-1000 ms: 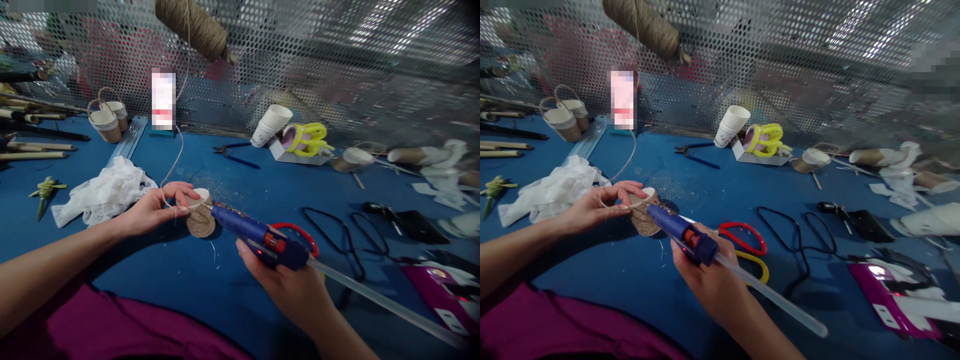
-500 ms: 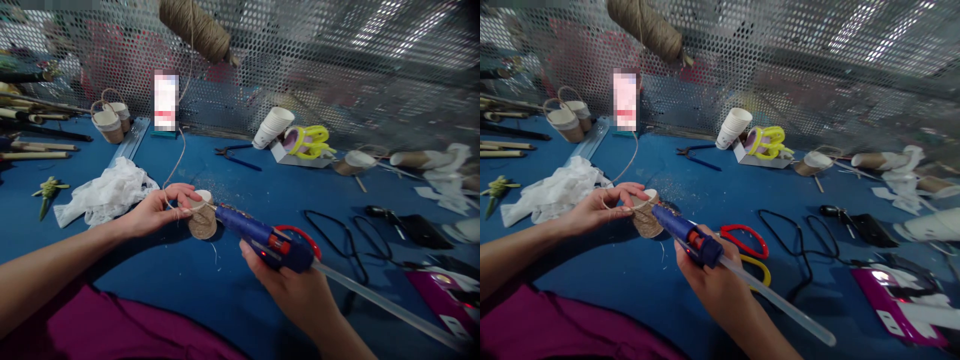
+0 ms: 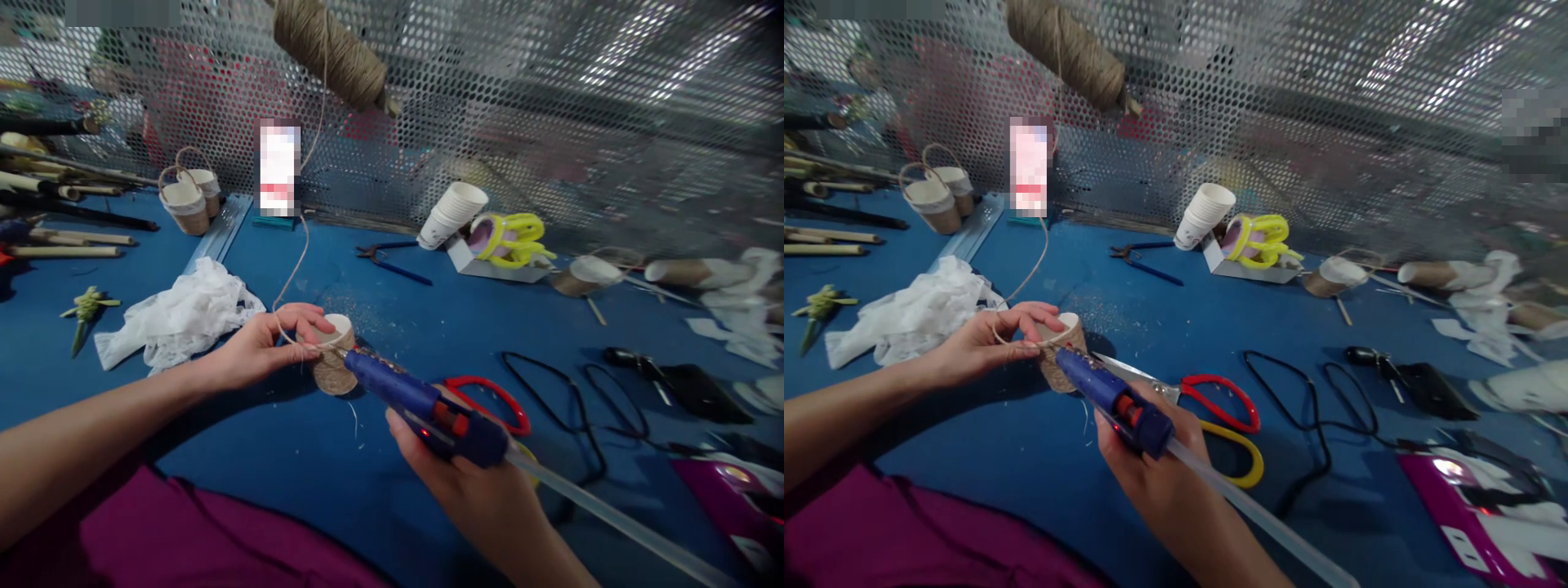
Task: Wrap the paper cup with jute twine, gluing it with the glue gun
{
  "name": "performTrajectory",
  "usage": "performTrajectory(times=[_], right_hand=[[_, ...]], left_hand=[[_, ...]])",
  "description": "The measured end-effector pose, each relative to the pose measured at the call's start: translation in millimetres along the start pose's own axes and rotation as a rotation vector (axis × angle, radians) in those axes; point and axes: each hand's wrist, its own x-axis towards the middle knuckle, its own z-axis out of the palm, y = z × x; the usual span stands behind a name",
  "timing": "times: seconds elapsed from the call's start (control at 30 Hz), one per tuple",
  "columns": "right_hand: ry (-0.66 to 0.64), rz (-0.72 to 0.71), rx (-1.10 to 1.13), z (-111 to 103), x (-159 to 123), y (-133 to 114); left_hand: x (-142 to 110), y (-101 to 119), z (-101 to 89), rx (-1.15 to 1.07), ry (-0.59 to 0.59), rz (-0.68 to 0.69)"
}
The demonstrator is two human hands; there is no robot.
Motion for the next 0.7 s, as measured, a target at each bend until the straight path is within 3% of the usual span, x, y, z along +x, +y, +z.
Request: performTrajectory(times=[0.3,0.7], right_hand=[[0.06,-0.027,-0.081,2,-4,27],[0.018,0.065,-0.032,2,5,26]], left_hand=[[0,-3,-1.9,-0.002,0.0,0.0],[0,-5,-2.2,-0.004,-0.01,0.023]])
